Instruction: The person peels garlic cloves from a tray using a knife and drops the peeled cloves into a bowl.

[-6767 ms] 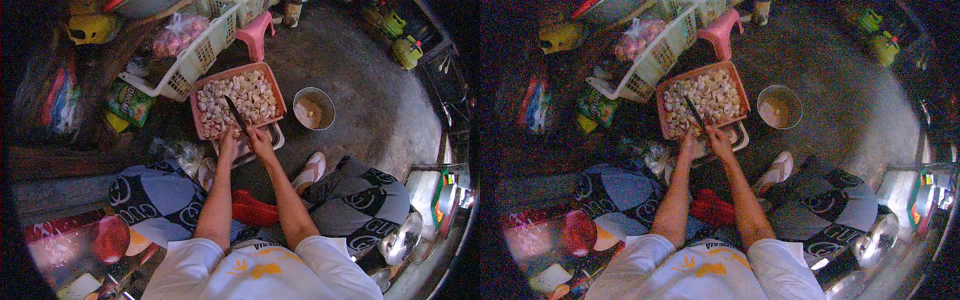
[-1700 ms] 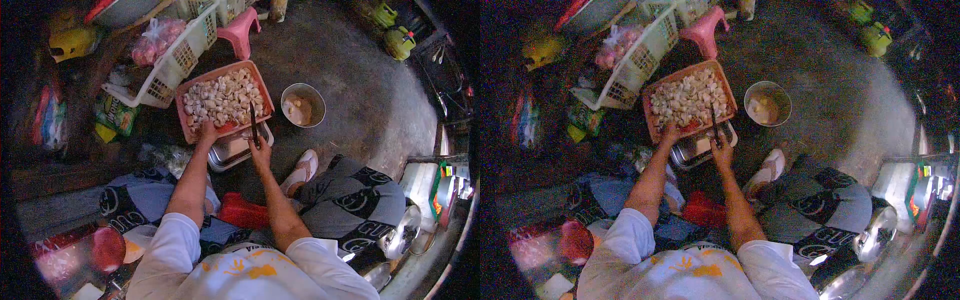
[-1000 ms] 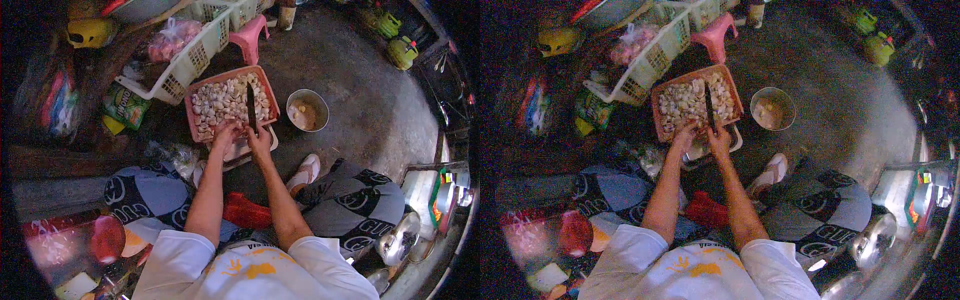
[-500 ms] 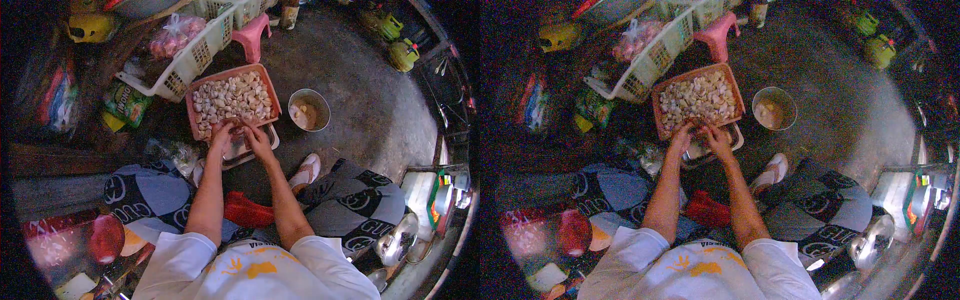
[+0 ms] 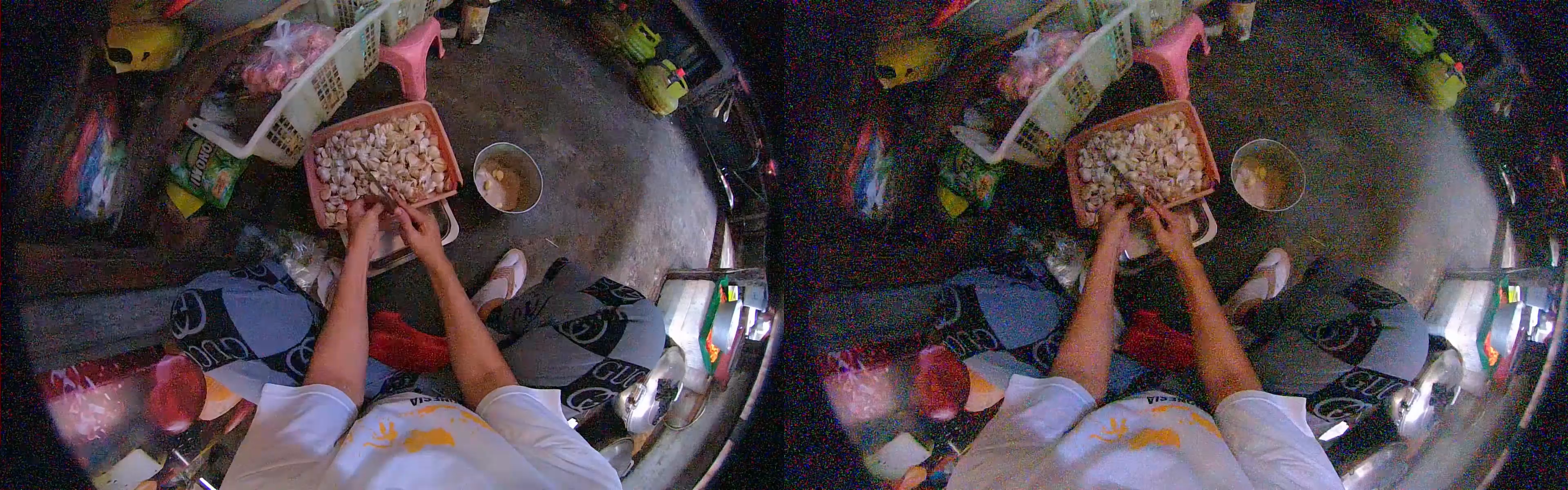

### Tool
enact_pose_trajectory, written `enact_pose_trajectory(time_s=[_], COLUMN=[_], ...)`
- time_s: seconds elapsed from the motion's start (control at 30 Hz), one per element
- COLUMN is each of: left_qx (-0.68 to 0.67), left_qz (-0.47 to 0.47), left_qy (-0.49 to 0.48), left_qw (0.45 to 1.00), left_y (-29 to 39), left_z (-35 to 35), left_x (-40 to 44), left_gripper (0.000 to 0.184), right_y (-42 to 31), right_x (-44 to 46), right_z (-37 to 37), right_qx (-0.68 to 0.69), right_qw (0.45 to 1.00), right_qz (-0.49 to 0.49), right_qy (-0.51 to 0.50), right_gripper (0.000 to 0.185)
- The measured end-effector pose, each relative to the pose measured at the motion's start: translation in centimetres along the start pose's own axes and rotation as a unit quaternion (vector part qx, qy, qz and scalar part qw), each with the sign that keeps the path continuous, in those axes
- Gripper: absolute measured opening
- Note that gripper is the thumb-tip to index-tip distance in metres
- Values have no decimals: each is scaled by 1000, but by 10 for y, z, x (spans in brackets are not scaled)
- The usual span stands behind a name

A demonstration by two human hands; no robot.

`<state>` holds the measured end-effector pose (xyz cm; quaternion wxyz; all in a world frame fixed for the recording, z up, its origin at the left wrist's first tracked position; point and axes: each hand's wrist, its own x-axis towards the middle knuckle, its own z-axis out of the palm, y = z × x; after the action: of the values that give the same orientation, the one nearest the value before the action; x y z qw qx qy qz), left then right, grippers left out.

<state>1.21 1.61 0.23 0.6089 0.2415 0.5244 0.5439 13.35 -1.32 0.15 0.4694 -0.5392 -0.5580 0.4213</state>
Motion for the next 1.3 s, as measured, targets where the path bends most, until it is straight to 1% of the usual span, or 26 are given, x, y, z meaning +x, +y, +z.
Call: enact_pose_trajectory(time_s=[0.07,0.17,0.2,0.27,0.3,0.37,0.43,0.47,0.5,0.57,0.6,0.67,0.7,0.73,0.77,0.8,0.87,0.9,1.0,1.07,1.1,1.2,1.23,1.27,1.3], left_qx=[46,108,127,148,159,173,197,215,234,159,120,81,62,158,252,342,430,471,536,519,510,413,326,234,139], left_qz=[26,76,93,107,112,122,144,162,178,81,33,19,12,80,146,211,285,319,387,345,324,255,191,123,54], left_qy=[9,45,62,44,35,48,45,34,25,-44,-78,-85,-89,-93,-94,-93,-58,-40,-31,-21,-16,-12,-1,9,19], left_qw=[999,990,986,982,980,976,969,962,955,983,989,993,994,980,952,911,855,822,750,781,797,874,926,964,989], left_y=[0,-2,-2,0,2,6,-1,-7,-6,0,4,8,9,-1,-12,-20,-19,-18,-14,-16,-17,-20,-21,-22,-25], left_z=[2,5,6,9,11,16,14,10,9,-1,-2,0,0,-5,-9,-13,-6,-3,-2,0,3,8,9,10,10], left_x=[-2,-4,-7,-10,-13,-17,-14,-8,-6,-1,-1,-2,-2,4,11,16,8,2,-6,-9,-12,-20,-19,-18,-17], left_gripper=[6,6,7,9,10,12,14,14,15,15,15,19,21,23,25,27,31,33,35,34,34,31,30,29,28], right_y=[-2,-3,-4,-6,-7,-10,14,27,25,22,19,10,10,12,14,25,53,50,16,1,8,22,23,23,33], right_x=[0,-3,-4,-3,-3,-2,1,3,6,5,5,6,6,6,6,7,12,10,7,4,3,-1,-2,-4,-4], right_z=[3,7,7,7,7,7,8,6,3,-7,-11,-17,-16,-14,-12,-8,0,0,-7,-15,-15,-12,-11,-12,-10], right_qx=[9,47,69,112,126,155,164,201,237,365,388,432,414,395,375,329,233,231,237,254,255,267,274,281,257], right_qw=[1000,998,995,987,984,977,973,962,948,884,870,841,850,860,868,894,938,939,937,928,928,924,919,915,930], right_qz=[-16,27,55,110,118,133,155,181,208,293,305,325,325,325,325,303,254,251,254,272,269,270,276,282,251], right_qy=[24,41,40,37,43,57,51,44,38,13,3,-16,-7,1,9,14,26,33,41,28,36,55,60,65,73], right_gripper=[29,29,29,30,29,29,28,28,29,30,31,35,34,33,33,32,31,30,30,30,30,30,30,30,30])
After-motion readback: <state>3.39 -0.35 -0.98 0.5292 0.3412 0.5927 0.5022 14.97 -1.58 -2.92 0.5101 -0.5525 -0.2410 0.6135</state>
